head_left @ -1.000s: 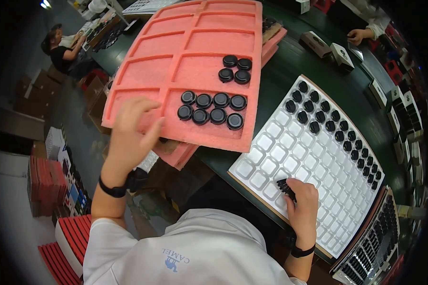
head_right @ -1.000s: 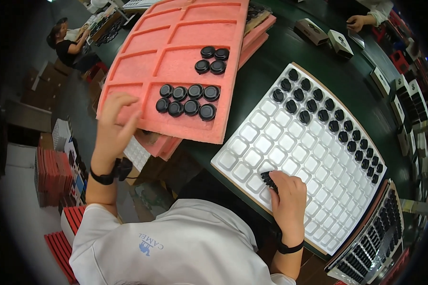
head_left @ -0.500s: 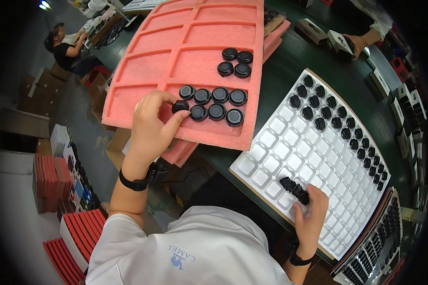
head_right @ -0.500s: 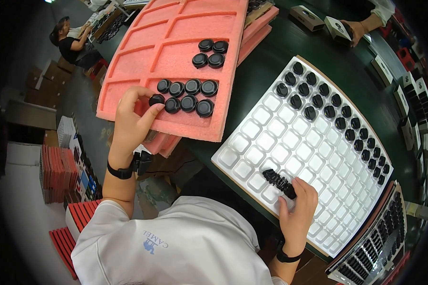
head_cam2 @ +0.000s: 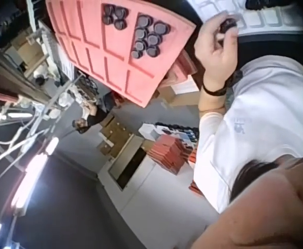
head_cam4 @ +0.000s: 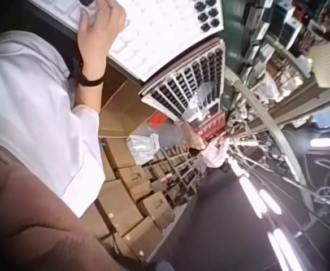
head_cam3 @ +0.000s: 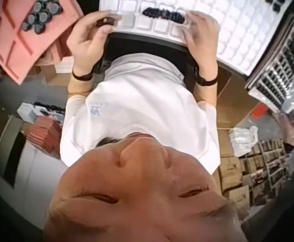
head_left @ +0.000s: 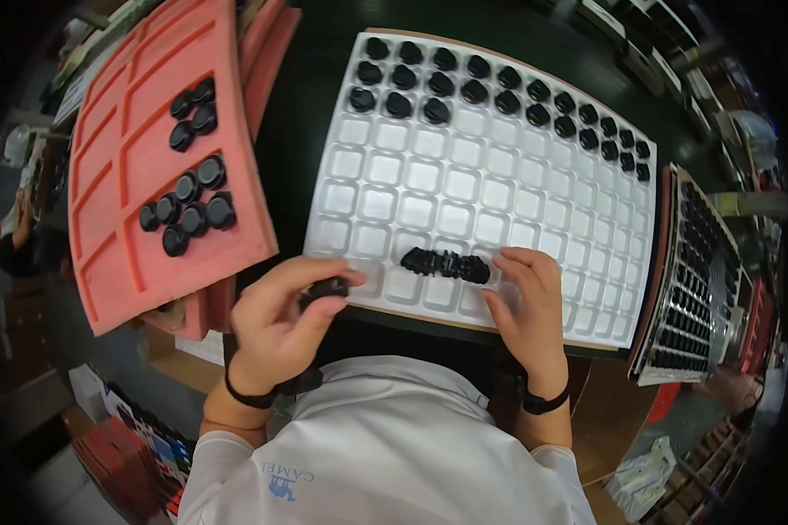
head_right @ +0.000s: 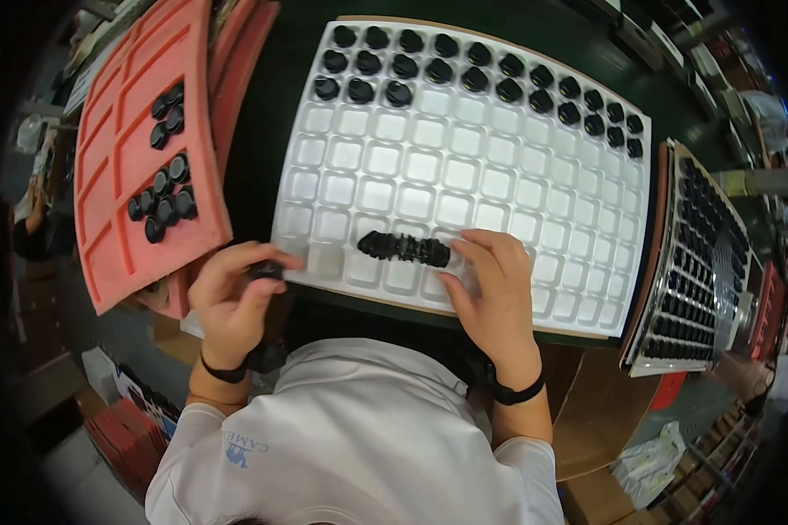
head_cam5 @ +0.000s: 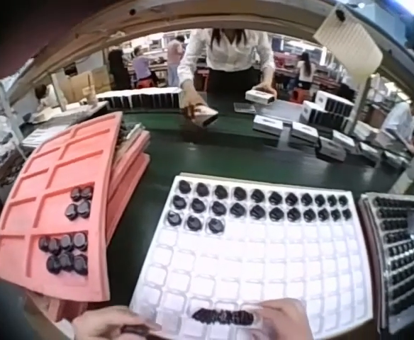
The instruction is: The person picks up a black component from a pink foam tray, joins it with another component by hand, and places the assembled unit into a white plastic tray. This process is repeated throughout the video as the person works through the components on the tray.
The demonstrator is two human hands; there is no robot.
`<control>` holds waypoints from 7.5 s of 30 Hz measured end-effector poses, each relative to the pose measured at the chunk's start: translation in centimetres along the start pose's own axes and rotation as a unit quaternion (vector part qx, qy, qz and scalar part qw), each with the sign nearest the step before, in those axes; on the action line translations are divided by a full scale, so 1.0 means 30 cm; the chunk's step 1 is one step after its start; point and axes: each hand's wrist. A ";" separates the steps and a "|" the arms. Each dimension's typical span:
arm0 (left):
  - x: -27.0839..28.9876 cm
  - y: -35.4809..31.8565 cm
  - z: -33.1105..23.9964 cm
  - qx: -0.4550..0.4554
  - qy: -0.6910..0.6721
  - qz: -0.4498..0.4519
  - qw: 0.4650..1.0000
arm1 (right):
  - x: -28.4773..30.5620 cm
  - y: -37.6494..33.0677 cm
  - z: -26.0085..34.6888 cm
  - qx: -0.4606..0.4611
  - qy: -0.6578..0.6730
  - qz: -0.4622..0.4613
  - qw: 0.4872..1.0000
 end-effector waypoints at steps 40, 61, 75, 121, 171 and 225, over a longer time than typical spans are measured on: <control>-0.234 0.034 0.092 0.318 -0.328 0.148 0.877 | 0.010 -0.060 -0.015 -0.057 0.115 0.017 0.992; -0.167 0.000 0.086 0.283 -0.416 0.078 0.861 | -0.025 -0.024 0.107 -0.121 0.467 -0.026 0.876; -0.189 -0.012 0.049 0.154 -0.293 0.060 0.942 | -0.073 0.040 0.165 0.128 0.234 -0.060 0.962; -0.245 -0.017 0.005 0.019 -0.096 -0.013 0.995 | -0.079 0.007 0.168 0.007 0.402 -0.070 0.913; -0.241 0.008 0.018 0.061 -0.106 0.016 0.992 | 0.061 0.062 0.126 0.055 0.266 0.002 0.962; -0.167 -0.010 0.066 -0.172 0.216 0.104 0.955 | 0.106 0.106 0.057 -0.010 0.000 0.177 0.984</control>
Point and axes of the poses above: each hand's wrist, its own y-axis towards the middle knuckle, its own x-axis out of the back of the hand, z = x × y, and after that the axes turned 9 degrees about -z, right-handed
